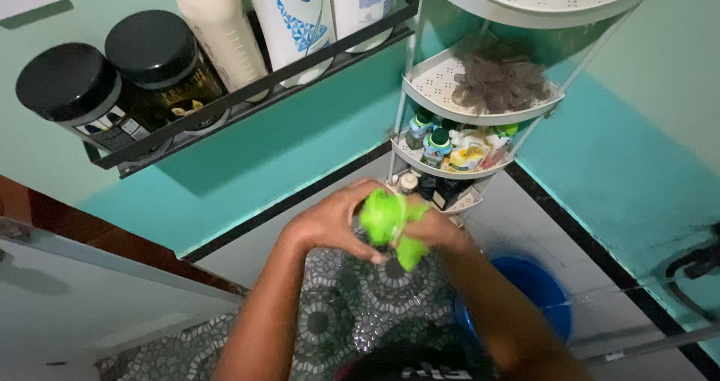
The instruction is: The person binds a mesh bath sponge using a string, washes a plastic dipper with water from a bucket, and cleans the bathroom floor using a floor squeegee.
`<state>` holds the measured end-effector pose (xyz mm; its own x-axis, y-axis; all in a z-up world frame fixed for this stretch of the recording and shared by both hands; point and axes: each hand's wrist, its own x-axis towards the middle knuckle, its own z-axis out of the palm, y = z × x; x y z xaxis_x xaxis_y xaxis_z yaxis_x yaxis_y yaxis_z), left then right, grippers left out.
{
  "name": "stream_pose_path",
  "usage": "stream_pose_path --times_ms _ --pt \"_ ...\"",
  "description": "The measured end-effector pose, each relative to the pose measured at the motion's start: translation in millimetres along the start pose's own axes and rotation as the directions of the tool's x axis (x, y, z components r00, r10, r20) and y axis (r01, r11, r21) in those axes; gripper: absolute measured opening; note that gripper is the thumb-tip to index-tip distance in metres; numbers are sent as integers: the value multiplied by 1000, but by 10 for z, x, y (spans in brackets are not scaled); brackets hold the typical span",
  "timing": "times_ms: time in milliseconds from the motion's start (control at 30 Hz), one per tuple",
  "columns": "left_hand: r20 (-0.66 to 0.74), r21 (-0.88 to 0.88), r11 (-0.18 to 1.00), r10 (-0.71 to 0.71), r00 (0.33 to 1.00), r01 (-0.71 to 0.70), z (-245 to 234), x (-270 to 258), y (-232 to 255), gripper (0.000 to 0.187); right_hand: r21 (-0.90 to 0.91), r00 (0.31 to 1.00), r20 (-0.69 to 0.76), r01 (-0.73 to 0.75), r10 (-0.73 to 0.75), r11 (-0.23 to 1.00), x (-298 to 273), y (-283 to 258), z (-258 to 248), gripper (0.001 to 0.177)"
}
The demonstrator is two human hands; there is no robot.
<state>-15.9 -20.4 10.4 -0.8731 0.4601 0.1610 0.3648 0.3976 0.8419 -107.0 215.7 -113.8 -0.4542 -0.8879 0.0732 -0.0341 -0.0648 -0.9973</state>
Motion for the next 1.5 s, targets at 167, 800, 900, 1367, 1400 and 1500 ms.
stream_pose_path --times_ms 167,800,900,1367,1400,1500 --pt "-31 -421 902 -126 992 101 334 75 -358 75 79 948 -292 156 -127 985 54 -20 221 23" --pt "-460 -801 599 -614 642 -1 988 283 -914 38 120 864 -503 33 32 992 180 -175 295 30" --pt "-470 -851 512 -645 602 -116 919 229 -920 39 -56 803 -580 129 -137 990 70 -326 354 20" --pt "-669 -683 711 -515 536 -169 924 246 -1270 34 290 785 -614 131 79 948 -159 -289 114 36" --pt "-703 -514 853 -355 616 -94 897 220 -1243 32 301 773 -634 226 17 927 -175 -236 78 34" --pt "-546 -364 931 -246 801 38 776 158 -936 39 208 786 -608 290 -109 934 -170 -225 -11 33"
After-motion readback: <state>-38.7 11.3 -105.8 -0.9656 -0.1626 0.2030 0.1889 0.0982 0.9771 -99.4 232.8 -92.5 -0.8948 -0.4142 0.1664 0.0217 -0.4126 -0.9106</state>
